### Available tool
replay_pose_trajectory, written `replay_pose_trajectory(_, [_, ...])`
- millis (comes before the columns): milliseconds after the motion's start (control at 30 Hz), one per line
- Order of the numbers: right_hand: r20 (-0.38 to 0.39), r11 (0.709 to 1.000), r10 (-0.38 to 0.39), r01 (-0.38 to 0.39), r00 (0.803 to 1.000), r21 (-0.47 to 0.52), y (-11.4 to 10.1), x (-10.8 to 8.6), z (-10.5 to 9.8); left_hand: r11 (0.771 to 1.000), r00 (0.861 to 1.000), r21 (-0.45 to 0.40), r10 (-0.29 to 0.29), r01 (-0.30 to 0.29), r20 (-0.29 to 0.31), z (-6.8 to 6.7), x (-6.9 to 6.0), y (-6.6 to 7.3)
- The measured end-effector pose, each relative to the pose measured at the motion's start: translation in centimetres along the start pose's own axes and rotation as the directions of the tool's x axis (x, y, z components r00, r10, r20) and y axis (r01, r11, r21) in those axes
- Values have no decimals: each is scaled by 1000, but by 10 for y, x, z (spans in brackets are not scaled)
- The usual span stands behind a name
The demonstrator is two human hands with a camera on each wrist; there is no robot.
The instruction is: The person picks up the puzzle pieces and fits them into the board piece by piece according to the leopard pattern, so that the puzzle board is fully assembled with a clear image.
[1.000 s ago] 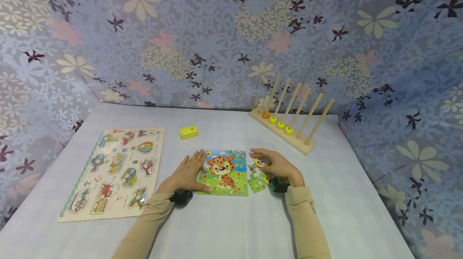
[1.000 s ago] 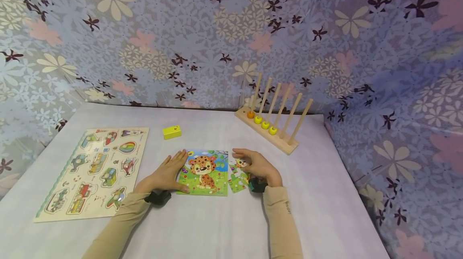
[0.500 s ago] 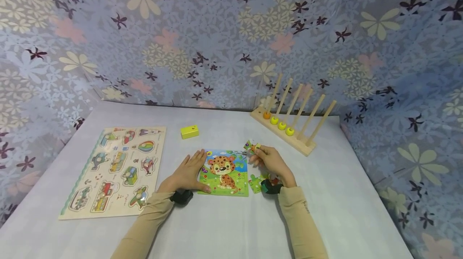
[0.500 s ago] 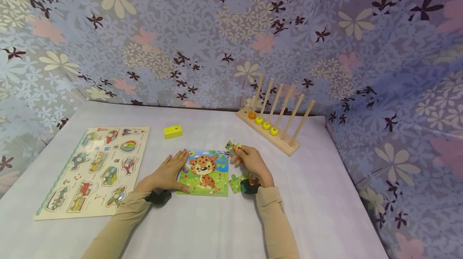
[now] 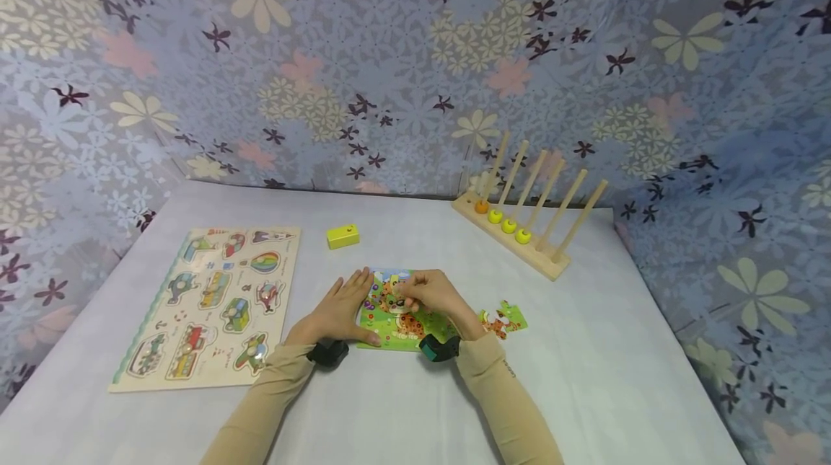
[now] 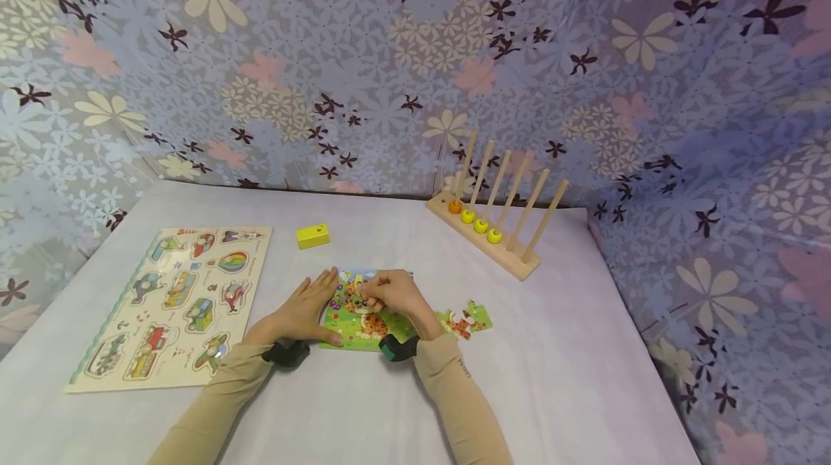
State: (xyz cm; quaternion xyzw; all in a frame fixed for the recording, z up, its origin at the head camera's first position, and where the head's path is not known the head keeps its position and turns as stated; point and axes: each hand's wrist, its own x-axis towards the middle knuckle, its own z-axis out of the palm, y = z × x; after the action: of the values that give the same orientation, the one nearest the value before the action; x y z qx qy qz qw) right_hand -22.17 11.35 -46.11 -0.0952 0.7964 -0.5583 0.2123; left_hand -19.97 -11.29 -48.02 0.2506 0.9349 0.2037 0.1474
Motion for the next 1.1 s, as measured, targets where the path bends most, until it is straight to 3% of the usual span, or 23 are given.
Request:
replay_pose_trajectory(100, [1,998,34,-34,999,-55,2,1,8,1000,1000,-1,1,-1,-2,0,1,-1])
replay_pose_trajectory(233, [-50,977,6,-17,999,-212,4,0,17,1000,1000,1,4,-4,-2,0,1,0])
replay_pose_trajectory(367, [-110,920,-62,14,992,-391,1,-2,24,1000,1000,12,5,-5,0,-1,0,1])
replay_pose_trajectory(467, [-149,873,-79,-4,986,-488,-2,-4,28,1000,1000,13,6,-6,-2,-2,0,2])
replay_pose_trajectory(633, [-188,782,-85,-51,979,-621,-3,-2,36,1000,1000,8,4,-4,-7,-3,-1,3])
replay_pose_trajectory(733, [-191,744,-104,-51,976,-667,-2,0,40,1000,1000,8,5,-5,-6,-3,-1,2])
replay_pose_trajectory(833, [-186,739,-101,-52,977,-672,-2,2,41,1000,1000,4,5,-5,-7,-3,-1,2])
replay_pose_trajectory(1100, [-190,772,-62,-74,980,-631,-3,0,37,1000,1000,12,2,-2,-5,-2,1,1])
